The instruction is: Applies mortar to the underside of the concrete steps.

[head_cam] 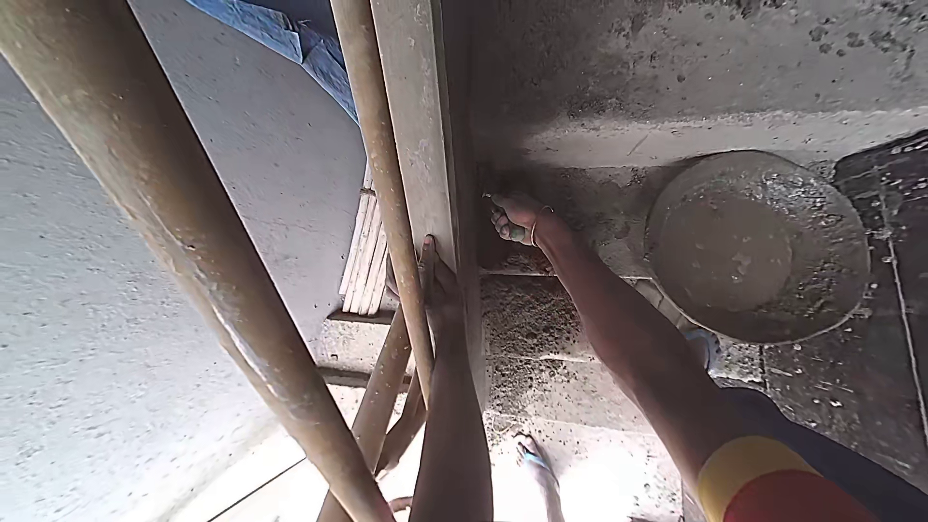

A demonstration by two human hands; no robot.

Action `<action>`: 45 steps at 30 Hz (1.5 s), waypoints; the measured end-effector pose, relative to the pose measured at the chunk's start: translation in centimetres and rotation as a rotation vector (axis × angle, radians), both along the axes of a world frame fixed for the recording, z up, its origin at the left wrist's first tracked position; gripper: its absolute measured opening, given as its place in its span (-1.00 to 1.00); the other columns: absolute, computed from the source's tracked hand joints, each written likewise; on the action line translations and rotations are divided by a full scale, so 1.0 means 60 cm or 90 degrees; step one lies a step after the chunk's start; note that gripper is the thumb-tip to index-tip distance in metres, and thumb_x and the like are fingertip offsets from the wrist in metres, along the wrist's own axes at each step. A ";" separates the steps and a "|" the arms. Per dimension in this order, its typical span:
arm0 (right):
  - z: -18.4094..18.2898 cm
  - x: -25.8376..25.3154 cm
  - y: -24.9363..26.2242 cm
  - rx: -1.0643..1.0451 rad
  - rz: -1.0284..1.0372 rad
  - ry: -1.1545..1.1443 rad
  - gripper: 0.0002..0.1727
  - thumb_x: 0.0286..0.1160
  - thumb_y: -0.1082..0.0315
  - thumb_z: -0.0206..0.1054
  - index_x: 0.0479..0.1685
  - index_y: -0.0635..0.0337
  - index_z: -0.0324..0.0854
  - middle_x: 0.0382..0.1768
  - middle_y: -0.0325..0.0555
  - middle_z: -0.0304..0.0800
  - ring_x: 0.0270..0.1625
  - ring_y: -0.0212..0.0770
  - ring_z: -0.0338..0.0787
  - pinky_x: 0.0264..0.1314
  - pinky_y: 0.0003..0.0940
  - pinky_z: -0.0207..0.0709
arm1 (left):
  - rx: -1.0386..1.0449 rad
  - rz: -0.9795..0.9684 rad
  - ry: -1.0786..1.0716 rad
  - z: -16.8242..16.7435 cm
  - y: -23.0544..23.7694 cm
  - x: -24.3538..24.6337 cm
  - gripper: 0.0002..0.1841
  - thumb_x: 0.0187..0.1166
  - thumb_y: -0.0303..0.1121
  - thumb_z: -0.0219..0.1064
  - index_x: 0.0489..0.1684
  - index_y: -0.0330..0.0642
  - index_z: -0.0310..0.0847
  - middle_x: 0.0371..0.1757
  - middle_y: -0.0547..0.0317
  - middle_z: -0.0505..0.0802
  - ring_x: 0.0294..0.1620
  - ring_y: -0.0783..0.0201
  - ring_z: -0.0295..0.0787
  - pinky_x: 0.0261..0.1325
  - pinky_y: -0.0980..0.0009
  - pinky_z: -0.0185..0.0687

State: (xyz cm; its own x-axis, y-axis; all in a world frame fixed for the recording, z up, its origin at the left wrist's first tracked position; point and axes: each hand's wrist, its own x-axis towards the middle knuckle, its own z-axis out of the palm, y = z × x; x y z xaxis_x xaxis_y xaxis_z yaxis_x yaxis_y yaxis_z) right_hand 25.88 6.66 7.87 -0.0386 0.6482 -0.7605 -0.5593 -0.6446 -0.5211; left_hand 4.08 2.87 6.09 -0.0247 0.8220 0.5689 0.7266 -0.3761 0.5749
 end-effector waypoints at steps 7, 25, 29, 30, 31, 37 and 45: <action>0.090 0.001 -0.017 0.043 0.036 -0.034 -0.59 0.92 -0.05 -0.10 -0.07 0.13 0.31 -0.63 -0.25 0.32 -0.78 -0.39 0.40 -0.77 -0.54 0.43 | 0.016 -0.002 0.019 -0.002 0.000 -0.002 -0.67 0.73 -0.29 0.21 0.33 0.13 0.80 0.67 0.14 0.59 0.71 0.01 0.41 0.70 -0.23 0.06; -0.060 -0.033 -0.209 -0.091 -0.009 -0.169 -0.48 0.82 -0.22 0.01 0.11 0.06 0.54 -0.56 -0.22 0.44 -0.74 -0.35 0.41 -0.74 -0.48 0.40 | -0.047 -0.014 0.051 -0.006 -0.002 -0.012 -0.61 0.81 -0.21 0.10 0.51 0.30 0.65 0.78 0.28 0.44 0.79 0.11 0.25 0.73 -0.23 0.01; -0.034 -0.015 -0.222 -0.105 -0.077 -0.229 -0.48 0.87 -0.19 -0.06 0.21 0.08 0.48 -0.53 -0.20 0.45 -0.70 -0.32 0.46 -0.69 -0.44 0.45 | -0.042 0.010 0.050 -0.021 0.005 -0.011 -0.63 0.81 -0.14 0.11 0.46 0.37 0.69 0.74 0.29 0.49 0.79 0.12 0.26 0.72 -0.28 -0.03; -0.033 -0.017 -0.211 -0.081 -0.074 -0.225 -0.46 0.84 -0.23 -0.05 0.24 0.05 0.48 -0.52 -0.19 0.44 -0.69 -0.32 0.45 -0.69 -0.43 0.45 | -0.047 0.014 0.050 -0.019 0.005 -0.008 -0.63 0.81 -0.13 0.10 0.48 0.38 0.67 0.75 0.34 0.48 0.80 0.15 0.25 0.73 -0.27 -0.04; -0.035 -0.025 -0.192 -0.054 -0.058 -0.213 -0.44 0.80 -0.29 -0.04 0.20 0.00 0.49 -0.55 -0.23 0.42 -0.72 -0.35 0.42 -0.71 -0.46 0.42 | -0.053 0.012 0.051 -0.015 0.006 -0.007 -0.62 0.82 -0.13 0.09 0.50 0.38 0.66 0.76 0.36 0.46 0.81 0.17 0.24 0.75 -0.26 -0.07; -0.065 0.023 -0.087 -0.045 -0.015 -0.160 -0.56 0.87 -0.09 0.02 0.11 0.13 0.51 -0.54 -0.24 0.47 -0.71 -0.37 0.45 -0.72 -0.51 0.40 | 0.000 -0.010 0.051 -0.023 0.008 -0.012 -0.62 0.79 -0.23 0.14 0.49 0.33 0.67 0.72 0.18 0.52 0.76 0.07 0.31 0.68 -0.20 0.11; -0.017 -0.064 -0.227 -0.047 0.060 -0.199 -0.45 0.83 -0.24 -0.05 0.25 0.03 0.51 -0.50 -0.20 0.51 -0.71 -0.35 0.48 -0.71 -0.49 0.46 | -0.029 0.001 0.034 -0.021 0.006 -0.009 -0.63 0.79 -0.18 0.13 0.46 0.32 0.70 0.73 0.20 0.51 0.79 0.07 0.27 0.68 -0.28 0.07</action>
State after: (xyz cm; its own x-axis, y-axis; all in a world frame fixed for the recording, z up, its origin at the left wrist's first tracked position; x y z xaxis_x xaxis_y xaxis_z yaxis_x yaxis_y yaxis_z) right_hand 22.02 -6.97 6.85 0.1464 0.5961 -0.7894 -0.3155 -0.7282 -0.6084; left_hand 3.53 3.24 4.82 0.0036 0.8469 0.5317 0.7573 -0.3495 0.5516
